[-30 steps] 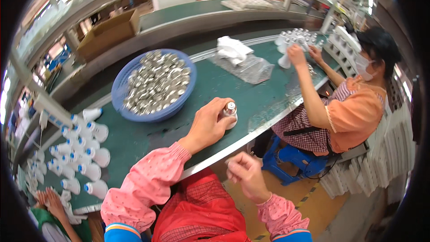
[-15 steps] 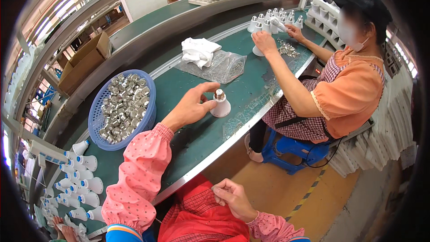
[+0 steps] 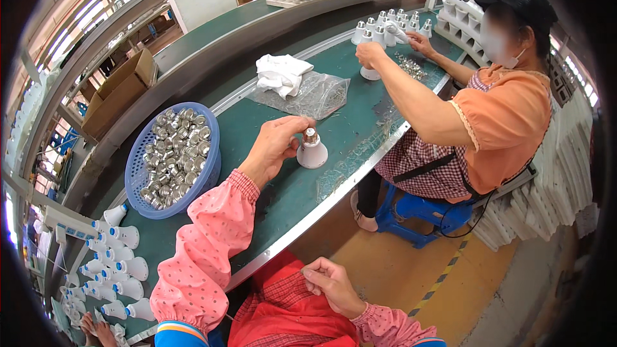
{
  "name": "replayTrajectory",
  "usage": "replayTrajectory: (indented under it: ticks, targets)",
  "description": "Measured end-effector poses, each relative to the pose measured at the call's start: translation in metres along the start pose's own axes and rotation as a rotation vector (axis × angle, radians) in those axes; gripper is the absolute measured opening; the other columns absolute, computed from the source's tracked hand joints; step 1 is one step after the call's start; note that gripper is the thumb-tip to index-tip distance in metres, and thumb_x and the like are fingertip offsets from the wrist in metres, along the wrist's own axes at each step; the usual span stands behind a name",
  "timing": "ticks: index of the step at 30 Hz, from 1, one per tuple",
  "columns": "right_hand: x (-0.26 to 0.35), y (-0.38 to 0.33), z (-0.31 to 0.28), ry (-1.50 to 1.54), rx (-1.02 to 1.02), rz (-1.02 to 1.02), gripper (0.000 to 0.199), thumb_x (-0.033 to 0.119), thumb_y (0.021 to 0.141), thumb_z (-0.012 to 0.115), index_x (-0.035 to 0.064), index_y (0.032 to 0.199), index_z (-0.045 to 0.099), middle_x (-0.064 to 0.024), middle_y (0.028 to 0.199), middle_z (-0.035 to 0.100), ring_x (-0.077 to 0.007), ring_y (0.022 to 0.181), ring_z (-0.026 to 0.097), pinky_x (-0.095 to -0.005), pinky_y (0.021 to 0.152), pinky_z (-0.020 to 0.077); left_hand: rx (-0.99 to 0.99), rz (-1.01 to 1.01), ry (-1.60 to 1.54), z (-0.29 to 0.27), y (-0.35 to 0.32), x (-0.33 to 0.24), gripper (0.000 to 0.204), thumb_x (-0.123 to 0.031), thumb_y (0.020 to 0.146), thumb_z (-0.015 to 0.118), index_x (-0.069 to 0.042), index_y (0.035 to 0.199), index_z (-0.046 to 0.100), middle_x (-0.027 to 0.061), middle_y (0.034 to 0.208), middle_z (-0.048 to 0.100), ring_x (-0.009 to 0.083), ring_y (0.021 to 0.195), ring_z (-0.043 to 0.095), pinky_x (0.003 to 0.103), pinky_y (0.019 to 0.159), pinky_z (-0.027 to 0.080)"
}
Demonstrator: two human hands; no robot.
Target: The person assembles LED light bulb components by hand, threading wires into a plastic cone, then attaching a metal base to a light bulb housing.
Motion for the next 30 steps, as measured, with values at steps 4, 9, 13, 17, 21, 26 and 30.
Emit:
replayTrajectory:
  ticks: [4, 9, 13, 17, 21, 26, 30]
  targets:
    - [-0.006, 0.0, -0.005, 0.001, -0.018, 0.017, 0.013, 0.014, 0.099, 0.068, 0.0023, 0.103, 0.066, -0.0007, 0.083, 0.064, -0.006, 0.07, 0.058, -0.0199, 0.06, 0.0462, 0.006, 0.012, 0.0, 0.0, 0.0, 0.001, 0.021, -0.023, 0.094, 0.068, -0.009, 0.108, 0.076, -0.0052, 0.097, 0.067, 0.0042, 0.073, 0.045, 0.021, 0.06, 0.036]
    - [-0.006, 0.004, -0.004, 0.015, -0.012, 0.023, 0.012, 0.014, 0.099, 0.068, 0.0033, 0.102, 0.066, -0.0004, 0.083, 0.064, -0.0057, 0.069, 0.057, -0.0198, 0.059, 0.0453, 0.001, 0.045, 0.055, -0.001, 0.003, 0.001, 0.022, -0.025, 0.093, 0.069, -0.009, 0.107, 0.077, -0.0047, 0.096, 0.068, 0.0049, 0.073, 0.045, 0.022, 0.061, 0.036]
    - [-0.007, 0.006, -0.004, 0.007, -0.016, 0.033, 0.012, 0.014, 0.099, 0.068, 0.0034, 0.102, 0.065, 0.0001, 0.082, 0.063, -0.0055, 0.069, 0.057, -0.0194, 0.059, 0.0448, -0.009, 0.104, 0.177, -0.004, 0.003, -0.004, 0.024, -0.026, 0.094, 0.068, -0.007, 0.107, 0.077, -0.0029, 0.094, 0.069, 0.0057, 0.073, 0.046, 0.024, 0.061, 0.037]
    - [-0.01, 0.008, -0.005, 0.009, -0.018, 0.043, 0.011, 0.013, 0.1, 0.067, 0.0026, 0.102, 0.065, -0.0008, 0.082, 0.063, -0.006, 0.069, 0.057, -0.0201, 0.059, 0.0443, 0.034, 0.229, 0.314, 0.002, 0.002, -0.015, 0.025, -0.025, 0.096, 0.067, -0.006, 0.108, 0.077, -0.0015, 0.092, 0.069, 0.0062, 0.074, 0.05, 0.024, 0.062, 0.038]
    - [-0.017, 0.009, -0.002, -0.01, -0.001, 0.042, 0.011, 0.012, 0.1, 0.066, 0.0016, 0.102, 0.065, -0.002, 0.083, 0.064, -0.0068, 0.07, 0.057, -0.0212, 0.06, 0.0444, 0.063, 0.36, 0.474, 0.005, 0.006, -0.02, 0.023, -0.023, 0.096, 0.066, -0.007, 0.108, 0.077, -0.0014, 0.091, 0.069, 0.0063, 0.073, 0.051, 0.023, 0.063, 0.039]
    - [-0.018, 0.007, 0.004, -0.035, -0.002, 0.04, 0.012, 0.015, 0.1, 0.068, 0.0027, 0.102, 0.065, -0.0005, 0.081, 0.063, -0.0058, 0.069, 0.056, -0.0201, 0.059, 0.0442, 0.102, 0.196, 0.2, -0.002, 0.005, -0.002, 0.028, -0.029, 0.099, 0.068, -0.004, 0.11, 0.075, -0.0007, 0.092, 0.068, 0.0065, 0.072, 0.05, 0.024, 0.062, 0.039]
    - [-0.019, 0.002, 0.0, -0.036, -0.014, 0.018, 0.014, 0.017, 0.099, 0.069, 0.0037, 0.101, 0.065, 0.0004, 0.079, 0.063, -0.0051, 0.068, 0.056, -0.0199, 0.059, 0.0439, 0.105, 0.201, 0.104, 0.0, 0.0, -0.003, 0.032, -0.033, 0.099, 0.07, -0.004, 0.112, 0.073, -0.0003, 0.093, 0.068, 0.0063, 0.071, 0.05, 0.024, 0.061, 0.039]
Point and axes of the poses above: each hand's wrist, its own y-axis towards the middle knuckle, its own z-axis out of the palm, x = y × z, the point moved 6 cm from there along y, towards the middle knuckle
